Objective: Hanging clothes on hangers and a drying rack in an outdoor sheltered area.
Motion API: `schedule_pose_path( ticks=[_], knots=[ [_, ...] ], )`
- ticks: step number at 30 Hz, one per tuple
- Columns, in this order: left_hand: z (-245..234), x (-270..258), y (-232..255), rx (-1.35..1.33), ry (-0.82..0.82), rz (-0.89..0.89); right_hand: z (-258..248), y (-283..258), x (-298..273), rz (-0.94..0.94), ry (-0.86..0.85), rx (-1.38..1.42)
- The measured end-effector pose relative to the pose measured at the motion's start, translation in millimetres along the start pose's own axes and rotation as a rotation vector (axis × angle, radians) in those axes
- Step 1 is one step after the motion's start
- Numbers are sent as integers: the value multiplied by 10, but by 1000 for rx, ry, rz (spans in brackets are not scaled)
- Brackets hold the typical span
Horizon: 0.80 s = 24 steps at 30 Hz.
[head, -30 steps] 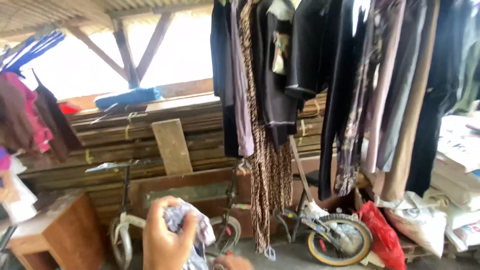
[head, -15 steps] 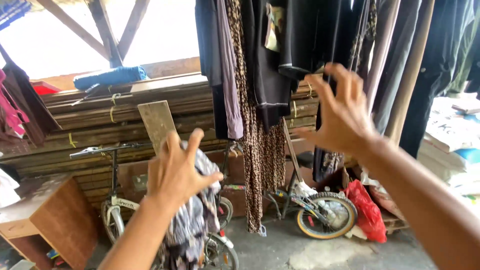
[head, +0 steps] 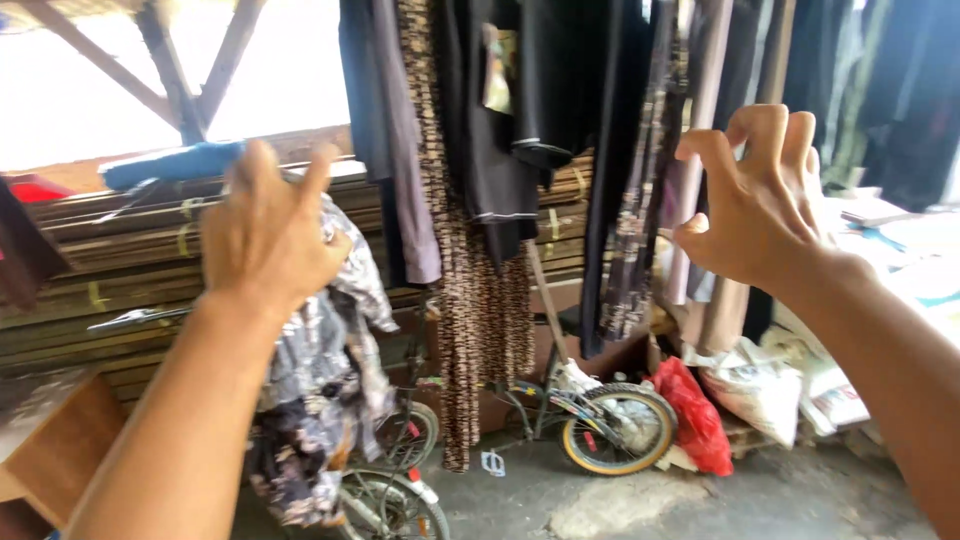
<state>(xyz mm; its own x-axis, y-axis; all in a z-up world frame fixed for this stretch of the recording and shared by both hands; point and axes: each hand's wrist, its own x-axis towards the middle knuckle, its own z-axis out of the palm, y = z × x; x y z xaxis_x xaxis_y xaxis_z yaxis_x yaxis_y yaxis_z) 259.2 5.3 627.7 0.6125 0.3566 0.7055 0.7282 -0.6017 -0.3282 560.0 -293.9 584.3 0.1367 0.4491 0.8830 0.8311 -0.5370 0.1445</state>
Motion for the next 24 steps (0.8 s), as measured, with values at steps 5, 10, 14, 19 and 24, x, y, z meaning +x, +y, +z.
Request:
schedule_pose_path(
  ticks=[5,10,14,19,24],
  knots=[
    [-214,137,281,-12,-100,-131,-253,530,-233,-7,-66,-138],
    [-261,323,741,-99,86,-60,-519,1068,-397,57,15,-176],
    [-440,522,1243,-204,-41,-74,-671,1458,-481,215,97,-100],
    [-350,770,1808,-414,180,38,-566,1835,-679,78,60,-261],
    [-203,1003,2265,-564,203,114,-384,1745,-692,39,-1,-184]
  ],
)
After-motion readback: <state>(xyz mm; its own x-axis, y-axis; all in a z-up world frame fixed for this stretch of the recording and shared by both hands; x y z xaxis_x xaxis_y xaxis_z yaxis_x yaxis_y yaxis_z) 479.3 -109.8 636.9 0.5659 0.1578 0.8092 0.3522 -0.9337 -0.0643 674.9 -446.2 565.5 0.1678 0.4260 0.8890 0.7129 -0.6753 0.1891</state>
